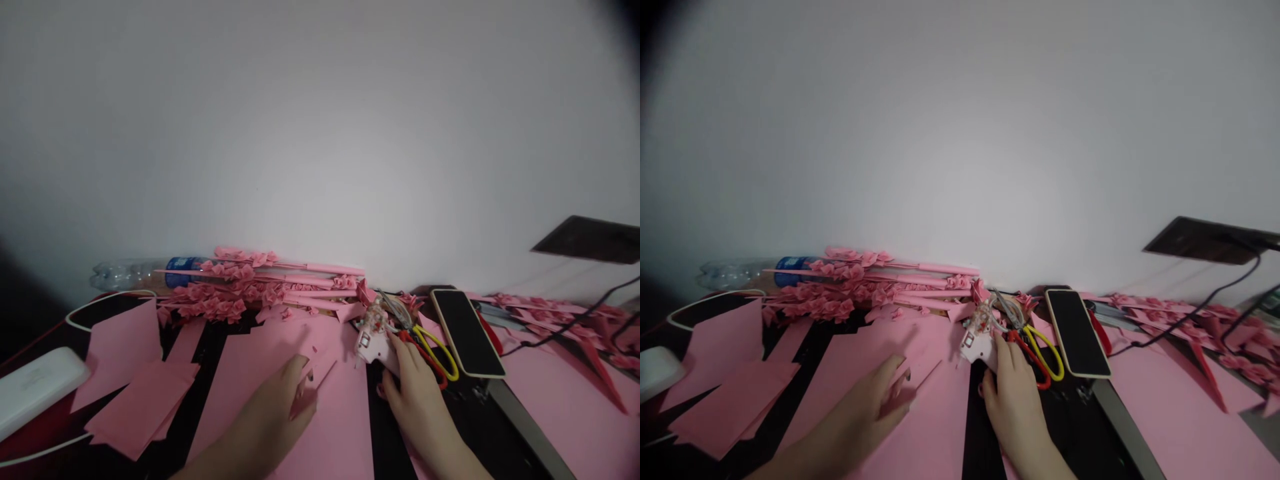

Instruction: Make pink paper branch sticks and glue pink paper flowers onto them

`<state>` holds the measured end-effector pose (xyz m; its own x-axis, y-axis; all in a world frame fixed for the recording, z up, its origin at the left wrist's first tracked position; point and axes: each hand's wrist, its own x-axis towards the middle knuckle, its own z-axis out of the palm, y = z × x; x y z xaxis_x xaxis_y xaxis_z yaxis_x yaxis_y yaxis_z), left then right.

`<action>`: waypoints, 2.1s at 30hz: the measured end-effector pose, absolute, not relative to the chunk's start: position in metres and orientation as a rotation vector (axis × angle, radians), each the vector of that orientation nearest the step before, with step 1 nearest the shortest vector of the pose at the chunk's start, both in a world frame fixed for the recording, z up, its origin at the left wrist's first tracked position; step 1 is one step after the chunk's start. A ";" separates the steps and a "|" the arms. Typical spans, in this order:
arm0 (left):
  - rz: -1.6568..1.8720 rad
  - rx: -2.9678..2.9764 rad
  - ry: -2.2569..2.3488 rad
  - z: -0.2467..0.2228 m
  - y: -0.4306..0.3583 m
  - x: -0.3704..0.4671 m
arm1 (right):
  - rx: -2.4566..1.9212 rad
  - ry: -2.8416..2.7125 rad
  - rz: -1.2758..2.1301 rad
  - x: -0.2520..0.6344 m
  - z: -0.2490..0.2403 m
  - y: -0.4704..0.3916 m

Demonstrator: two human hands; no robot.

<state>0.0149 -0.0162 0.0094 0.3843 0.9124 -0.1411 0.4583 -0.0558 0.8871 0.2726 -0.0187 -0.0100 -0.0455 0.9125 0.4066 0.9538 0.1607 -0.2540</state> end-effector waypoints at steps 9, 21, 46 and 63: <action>0.458 1.813 1.341 0.008 -0.017 0.017 | -1.734 -1.963 -0.172 0.270 -0.014 -0.020; 0.600 1.579 1.193 0.022 -0.012 0.019 | -1.379 -1.692 0.378 0.249 0.020 -0.041; 0.520 0.968 0.829 0.000 -0.016 0.028 | -1.159 -0.865 1.755 0.211 0.004 -0.050; 0.445 1.108 0.833 0.003 -0.020 0.026 | -0.973 -0.706 1.961 0.217 -0.002 -0.046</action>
